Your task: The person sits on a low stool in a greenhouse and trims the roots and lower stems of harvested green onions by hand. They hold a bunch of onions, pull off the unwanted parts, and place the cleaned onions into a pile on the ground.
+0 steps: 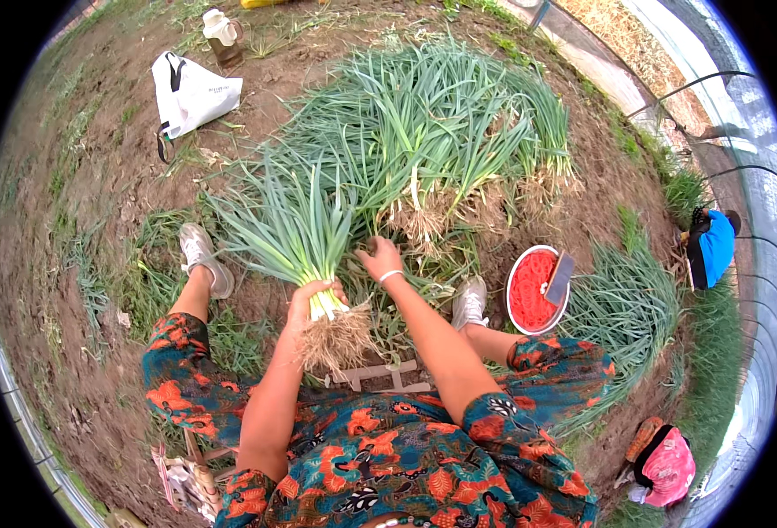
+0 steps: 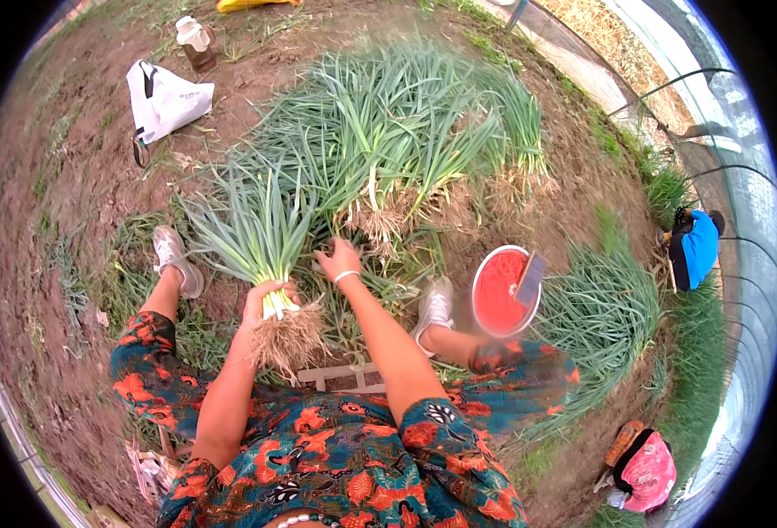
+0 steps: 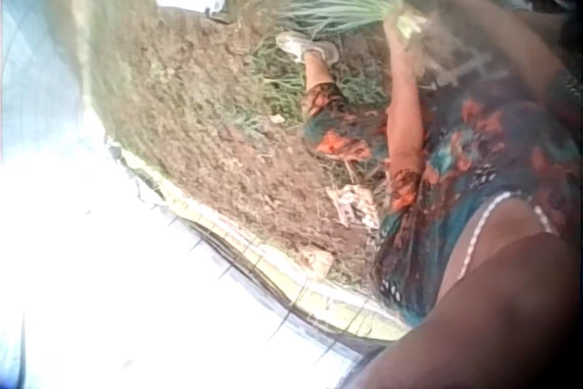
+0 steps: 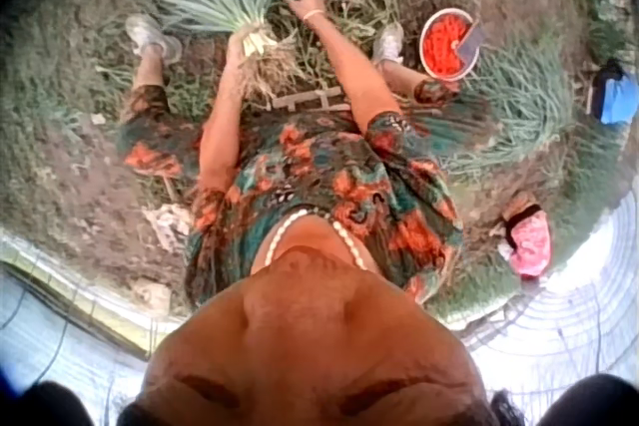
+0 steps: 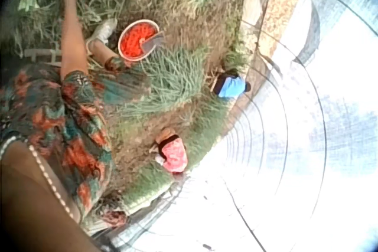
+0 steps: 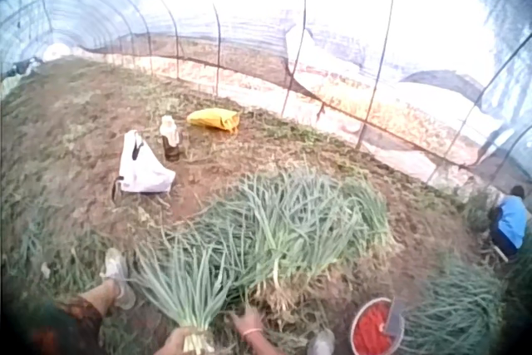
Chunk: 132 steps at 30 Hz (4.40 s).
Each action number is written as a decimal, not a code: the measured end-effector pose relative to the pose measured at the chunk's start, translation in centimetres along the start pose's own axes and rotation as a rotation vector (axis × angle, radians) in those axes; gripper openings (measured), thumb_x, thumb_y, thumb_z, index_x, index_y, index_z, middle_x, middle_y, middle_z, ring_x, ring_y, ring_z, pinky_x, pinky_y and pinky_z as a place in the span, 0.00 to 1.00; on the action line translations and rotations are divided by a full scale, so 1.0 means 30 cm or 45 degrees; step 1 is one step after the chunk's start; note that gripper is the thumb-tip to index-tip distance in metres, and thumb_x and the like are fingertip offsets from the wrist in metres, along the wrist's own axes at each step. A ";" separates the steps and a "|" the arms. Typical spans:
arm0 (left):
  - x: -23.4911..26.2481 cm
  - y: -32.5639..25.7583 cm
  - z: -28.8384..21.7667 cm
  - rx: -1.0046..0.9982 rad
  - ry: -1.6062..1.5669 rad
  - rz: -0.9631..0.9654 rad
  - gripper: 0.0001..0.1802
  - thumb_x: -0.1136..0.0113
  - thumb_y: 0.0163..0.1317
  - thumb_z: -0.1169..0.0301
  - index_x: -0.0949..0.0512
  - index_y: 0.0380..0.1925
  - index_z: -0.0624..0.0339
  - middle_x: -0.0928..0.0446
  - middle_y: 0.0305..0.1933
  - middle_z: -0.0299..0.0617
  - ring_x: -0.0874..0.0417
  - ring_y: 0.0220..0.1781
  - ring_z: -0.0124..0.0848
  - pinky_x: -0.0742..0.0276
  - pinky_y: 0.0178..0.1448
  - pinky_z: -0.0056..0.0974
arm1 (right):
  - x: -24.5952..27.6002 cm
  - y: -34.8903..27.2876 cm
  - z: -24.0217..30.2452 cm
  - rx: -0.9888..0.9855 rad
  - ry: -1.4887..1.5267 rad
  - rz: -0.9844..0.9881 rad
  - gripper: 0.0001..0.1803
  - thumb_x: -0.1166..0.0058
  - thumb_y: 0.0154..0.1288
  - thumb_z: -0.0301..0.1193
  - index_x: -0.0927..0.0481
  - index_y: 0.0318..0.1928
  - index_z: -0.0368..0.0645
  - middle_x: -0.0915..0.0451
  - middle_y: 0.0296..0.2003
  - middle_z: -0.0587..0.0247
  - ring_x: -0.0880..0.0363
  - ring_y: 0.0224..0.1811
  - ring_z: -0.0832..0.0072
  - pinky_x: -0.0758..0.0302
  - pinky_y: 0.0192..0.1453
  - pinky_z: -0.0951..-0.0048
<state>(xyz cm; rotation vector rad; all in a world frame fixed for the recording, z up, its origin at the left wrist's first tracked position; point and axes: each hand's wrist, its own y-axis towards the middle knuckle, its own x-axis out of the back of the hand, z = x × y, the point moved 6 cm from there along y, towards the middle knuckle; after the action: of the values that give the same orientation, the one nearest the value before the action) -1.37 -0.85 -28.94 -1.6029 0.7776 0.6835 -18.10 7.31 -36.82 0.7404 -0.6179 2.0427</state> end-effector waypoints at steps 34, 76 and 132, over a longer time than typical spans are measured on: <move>0.064 0.002 0.036 0.039 0.366 -0.012 0.13 0.41 0.53 0.75 0.25 0.39 0.70 0.21 0.30 0.47 0.18 0.30 0.36 0.17 0.36 0.39 | 0.150 -0.415 0.230 0.387 -0.457 0.403 0.11 0.47 0.56 0.39 0.21 0.29 0.45 0.20 0.29 0.55 0.21 0.34 0.54 0.25 0.38 0.54; 0.201 0.039 0.052 0.022 0.061 -0.118 0.14 0.44 0.54 0.74 0.28 0.41 0.69 0.22 0.33 0.51 0.18 0.34 0.40 0.17 0.36 0.42 | 0.153 -0.407 0.462 0.691 -0.473 0.370 0.12 0.53 0.62 0.38 0.22 0.33 0.43 0.21 0.29 0.56 0.21 0.30 0.56 0.25 0.35 0.56; 0.034 0.002 0.056 -0.028 0.168 -0.011 0.13 0.47 0.55 0.69 0.27 0.37 0.68 0.21 0.36 0.48 0.18 0.31 0.39 0.18 0.38 0.40 | 0.259 -0.367 0.288 0.419 -0.101 -0.289 0.18 0.49 0.62 0.42 0.25 0.21 0.45 0.26 0.19 0.55 0.25 0.23 0.57 0.31 0.25 0.61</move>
<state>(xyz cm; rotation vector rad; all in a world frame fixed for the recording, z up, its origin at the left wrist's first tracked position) -0.82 0.68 -30.03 -1.6835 0.8612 0.5864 -10.02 11.57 -23.69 1.0374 -0.2271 1.9297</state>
